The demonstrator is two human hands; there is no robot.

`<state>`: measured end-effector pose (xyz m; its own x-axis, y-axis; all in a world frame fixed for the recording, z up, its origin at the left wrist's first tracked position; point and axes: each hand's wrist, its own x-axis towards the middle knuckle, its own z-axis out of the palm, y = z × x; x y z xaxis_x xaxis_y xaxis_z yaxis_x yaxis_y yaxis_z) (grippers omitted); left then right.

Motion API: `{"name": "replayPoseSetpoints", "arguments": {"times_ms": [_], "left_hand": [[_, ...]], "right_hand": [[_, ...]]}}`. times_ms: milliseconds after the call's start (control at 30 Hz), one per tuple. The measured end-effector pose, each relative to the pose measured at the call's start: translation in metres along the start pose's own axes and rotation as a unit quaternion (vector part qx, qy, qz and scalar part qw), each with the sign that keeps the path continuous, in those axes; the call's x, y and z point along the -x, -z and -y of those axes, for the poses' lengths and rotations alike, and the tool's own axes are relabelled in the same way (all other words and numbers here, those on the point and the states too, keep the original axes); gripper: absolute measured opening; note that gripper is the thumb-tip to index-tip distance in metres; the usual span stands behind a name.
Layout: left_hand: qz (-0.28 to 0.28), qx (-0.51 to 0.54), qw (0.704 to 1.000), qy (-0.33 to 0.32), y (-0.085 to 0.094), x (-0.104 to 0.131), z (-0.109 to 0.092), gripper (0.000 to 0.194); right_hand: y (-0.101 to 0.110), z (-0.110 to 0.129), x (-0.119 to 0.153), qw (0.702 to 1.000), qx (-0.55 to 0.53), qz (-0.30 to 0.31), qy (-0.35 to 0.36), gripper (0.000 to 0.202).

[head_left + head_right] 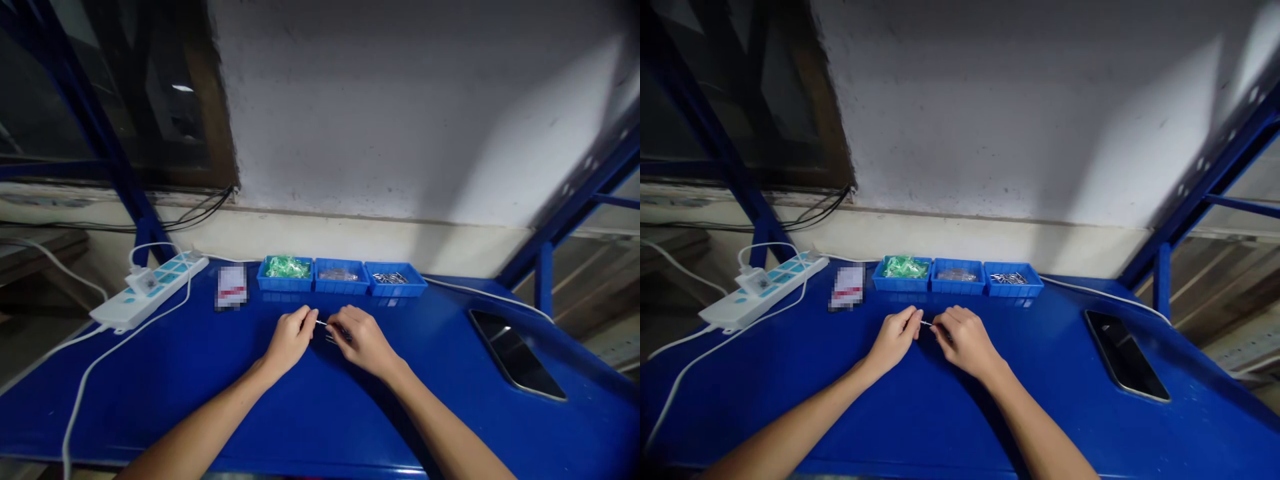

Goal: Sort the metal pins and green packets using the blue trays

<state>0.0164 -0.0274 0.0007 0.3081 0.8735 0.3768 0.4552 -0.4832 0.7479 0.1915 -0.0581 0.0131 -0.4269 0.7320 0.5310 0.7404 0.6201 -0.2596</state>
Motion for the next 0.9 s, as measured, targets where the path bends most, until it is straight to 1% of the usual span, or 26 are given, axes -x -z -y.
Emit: {"name": "replayPoseSetpoints", "arguments": {"times_ms": [67,100,167,200,233,267,300,333,367,400,433,467,567,667,767,900], "left_hand": [[0.031,0.007,0.999,-0.004,0.000,0.000,0.001,0.037],[0.051,0.009,0.999,-0.008,0.000,0.000,0.001,0.035],[0.089,-0.001,0.996,-0.017,-0.001,0.001,0.000,0.030],[0.106,-0.012,0.994,-0.024,-0.001,0.002,-0.001,0.027],[0.120,-0.028,0.992,-0.031,-0.002,0.003,-0.001,0.023],[0.131,-0.046,0.990,-0.039,-0.002,0.005,-0.002,0.020],[0.140,-0.066,0.987,-0.048,-0.003,0.006,-0.002,0.018],[0.145,-0.089,0.984,-0.057,-0.004,0.007,-0.003,0.017],[0.147,-0.111,0.981,-0.066,-0.005,0.008,-0.003,0.016],[0.147,-0.133,0.977,-0.075,-0.005,0.008,-0.002,0.016],[0.146,-0.152,0.974,-0.082,-0.005,0.009,-0.002,0.015],[0.145,-0.167,0.971,-0.085,-0.005,0.009,-0.001,0.013],[0.149,-0.183,0.969,-0.070,-0.005,0.008,0.001,0.009],[0.157,-0.171,0.972,-0.048,-0.006,0.006,0.003,0.006],[0.165,-0.165,0.971,-0.044,-0.007,0.006,0.004,0.002],[0.175,-0.170,0.968,-0.057,-0.008,0.007,0.003,0.008]], "right_hand": [[0.000,-0.003,-0.001,0.999,0.039,-0.001,-0.002,0.018],[0.001,-0.007,-0.002,0.998,0.056,-0.011,-0.010,0.019],[0.008,-0.020,-0.004,0.993,0.084,-0.057,-0.053,0.022],[0.013,-0.029,-0.005,0.987,0.100,-0.089,-0.091,0.024],[0.019,-0.039,-0.005,0.973,0.125,-0.123,-0.147,0.026],[0.025,-0.048,-0.005,0.952,0.153,-0.147,-0.220,0.027],[0.031,-0.057,-0.004,0.927,0.179,-0.148,-0.295,0.030],[0.036,-0.064,-0.002,0.905,0.198,-0.131,-0.354,0.037],[0.039,-0.068,0.000,0.889,0.208,-0.108,-0.394,0.045],[0.040,-0.070,0.003,0.881,0.209,-0.084,-0.416,0.052],[0.040,-0.070,0.005,0.882,0.203,-0.065,-0.421,0.056],[0.037,-0.067,0.007,0.889,0.192,-0.054,-0.413,0.057],[0.022,-0.052,0.007,0.923,0.145,-0.039,-0.354,0.055],[0.004,-0.040,0.006,0.949,0.100,0.000,-0.299,0.055],[-0.006,-0.035,0.006,0.961,0.070,0.030,-0.264,0.053],[-0.007,-0.033,0.005,0.970,0.022,0.037,-0.238,0.050]]}}
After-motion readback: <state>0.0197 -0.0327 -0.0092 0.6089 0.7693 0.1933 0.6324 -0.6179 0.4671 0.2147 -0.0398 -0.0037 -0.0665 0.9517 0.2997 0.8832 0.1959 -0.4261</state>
